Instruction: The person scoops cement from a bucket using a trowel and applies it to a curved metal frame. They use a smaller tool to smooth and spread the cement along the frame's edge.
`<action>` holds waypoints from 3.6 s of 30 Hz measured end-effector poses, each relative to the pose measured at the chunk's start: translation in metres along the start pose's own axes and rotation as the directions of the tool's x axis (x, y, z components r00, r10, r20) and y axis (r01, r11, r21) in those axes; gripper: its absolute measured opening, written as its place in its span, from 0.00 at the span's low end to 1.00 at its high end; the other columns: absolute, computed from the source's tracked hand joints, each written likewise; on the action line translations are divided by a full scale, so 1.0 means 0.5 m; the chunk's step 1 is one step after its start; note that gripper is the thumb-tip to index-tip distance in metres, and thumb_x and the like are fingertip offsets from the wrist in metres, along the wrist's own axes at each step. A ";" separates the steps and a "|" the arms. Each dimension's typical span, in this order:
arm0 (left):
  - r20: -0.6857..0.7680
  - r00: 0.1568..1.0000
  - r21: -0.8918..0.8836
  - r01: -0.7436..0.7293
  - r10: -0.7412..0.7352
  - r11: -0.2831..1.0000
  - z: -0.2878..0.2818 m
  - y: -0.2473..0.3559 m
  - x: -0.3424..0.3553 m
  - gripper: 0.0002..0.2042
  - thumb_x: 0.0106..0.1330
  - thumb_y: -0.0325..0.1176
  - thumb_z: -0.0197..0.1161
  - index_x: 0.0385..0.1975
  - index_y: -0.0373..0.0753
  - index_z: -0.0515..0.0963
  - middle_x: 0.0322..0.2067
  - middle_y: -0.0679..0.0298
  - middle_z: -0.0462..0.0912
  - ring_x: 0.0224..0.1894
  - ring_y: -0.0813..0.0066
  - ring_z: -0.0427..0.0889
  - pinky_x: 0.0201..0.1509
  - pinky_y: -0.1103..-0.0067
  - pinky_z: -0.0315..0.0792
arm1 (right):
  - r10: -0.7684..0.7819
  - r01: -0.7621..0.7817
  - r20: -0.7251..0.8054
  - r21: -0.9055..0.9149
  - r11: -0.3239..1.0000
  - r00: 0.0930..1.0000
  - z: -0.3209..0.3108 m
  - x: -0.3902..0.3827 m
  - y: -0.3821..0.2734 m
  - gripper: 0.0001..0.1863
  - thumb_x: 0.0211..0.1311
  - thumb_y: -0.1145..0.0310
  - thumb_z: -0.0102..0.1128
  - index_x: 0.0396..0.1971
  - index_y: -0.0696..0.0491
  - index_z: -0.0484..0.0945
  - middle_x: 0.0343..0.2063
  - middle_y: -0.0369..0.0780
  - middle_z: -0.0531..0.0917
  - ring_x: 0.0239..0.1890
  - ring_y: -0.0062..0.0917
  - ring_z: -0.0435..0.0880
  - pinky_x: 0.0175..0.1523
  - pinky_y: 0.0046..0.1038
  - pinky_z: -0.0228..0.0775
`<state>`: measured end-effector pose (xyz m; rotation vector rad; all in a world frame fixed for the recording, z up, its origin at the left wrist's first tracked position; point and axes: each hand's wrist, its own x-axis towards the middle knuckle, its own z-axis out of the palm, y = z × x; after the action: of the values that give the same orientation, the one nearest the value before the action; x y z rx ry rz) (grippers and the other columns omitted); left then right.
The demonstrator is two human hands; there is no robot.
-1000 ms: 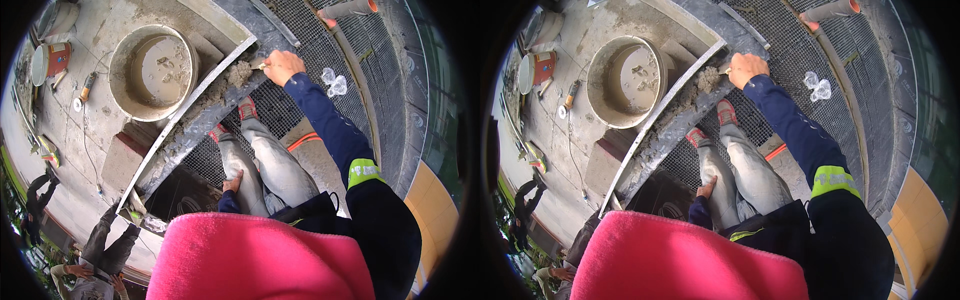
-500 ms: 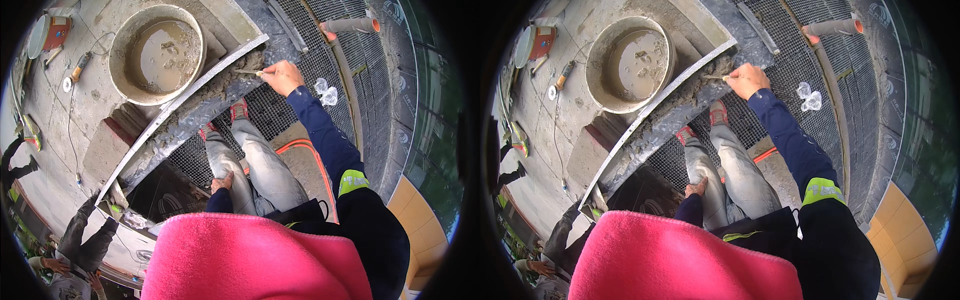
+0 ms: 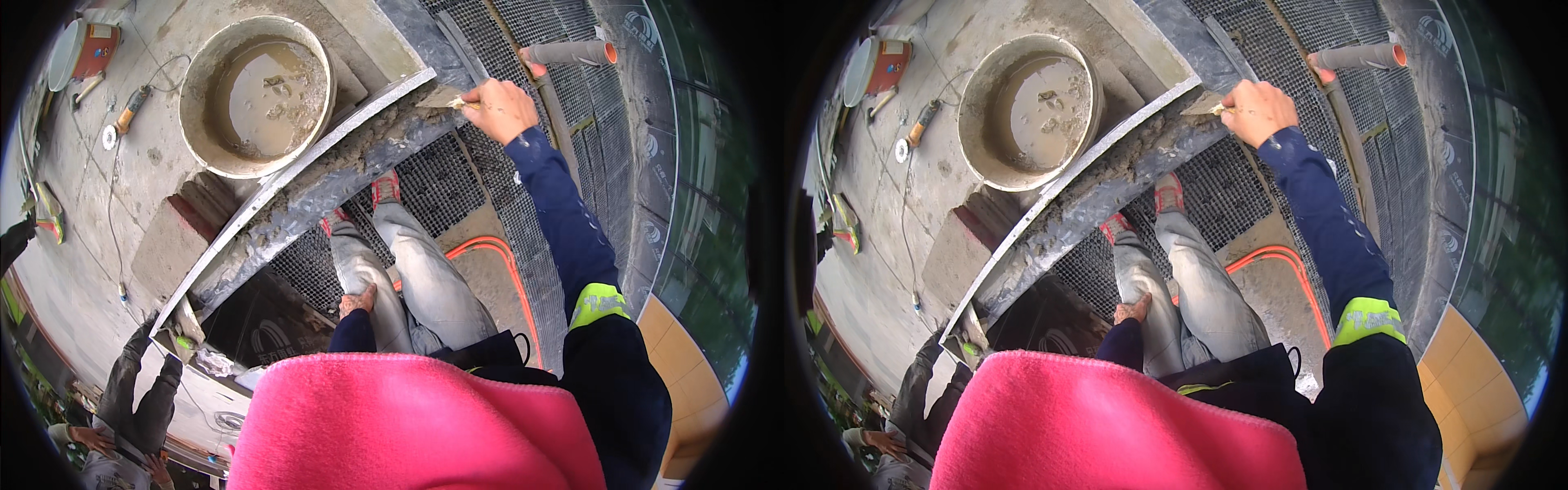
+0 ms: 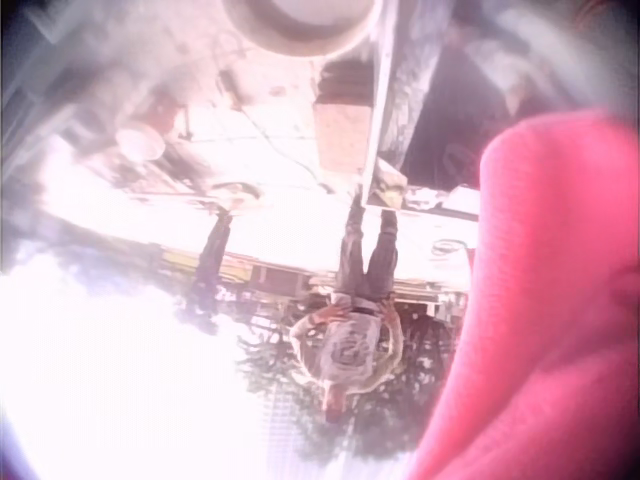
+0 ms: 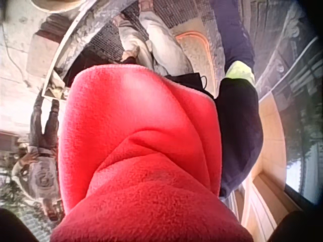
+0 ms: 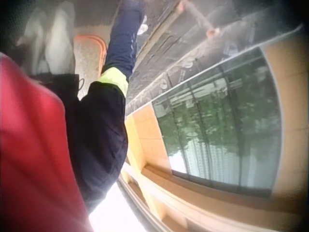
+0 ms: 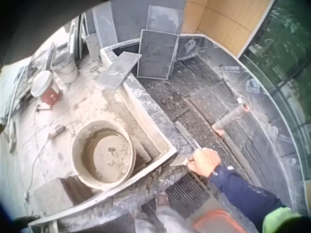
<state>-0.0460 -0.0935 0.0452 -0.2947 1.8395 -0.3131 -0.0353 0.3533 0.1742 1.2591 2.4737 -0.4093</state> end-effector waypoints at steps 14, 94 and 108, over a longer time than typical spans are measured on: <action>0.030 0.999 0.037 -0.018 0.017 0.999 0.015 0.044 -0.013 0.47 0.46 0.65 0.67 0.56 0.27 0.71 0.57 0.43 0.73 0.60 0.54 0.74 0.64 0.68 0.67 | 0.056 -0.052 -0.058 0.069 0.996 0.997 0.148 0.062 0.042 0.11 0.51 0.60 0.67 0.35 0.45 0.85 0.32 0.44 0.85 0.36 0.41 0.85 0.43 0.40 0.77; 0.006 1.000 0.041 0.018 -0.019 0.999 0.019 0.033 0.015 0.49 0.45 0.66 0.68 0.58 0.28 0.69 0.60 0.44 0.70 0.62 0.53 0.71 0.65 0.68 0.65 | 0.191 -0.169 -0.202 0.121 0.978 0.961 0.213 -0.075 0.033 0.18 0.56 0.53 0.63 0.47 0.38 0.84 0.26 0.43 0.82 0.29 0.40 0.83 0.34 0.39 0.74; -0.016 1.000 0.033 0.021 -0.020 0.999 0.015 0.039 -0.015 0.45 0.47 0.64 0.68 0.56 0.29 0.72 0.56 0.46 0.75 0.60 0.55 0.74 0.64 0.69 0.67 | 0.054 -0.053 -0.068 0.024 0.998 0.996 0.034 0.015 -0.007 0.09 0.51 0.62 0.66 0.31 0.50 0.85 0.29 0.47 0.85 0.35 0.41 0.86 0.41 0.39 0.77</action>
<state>-0.0373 -0.0730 0.0425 -0.2891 1.8460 -0.3605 -0.0397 0.3501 0.1561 1.3668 2.4920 -0.3870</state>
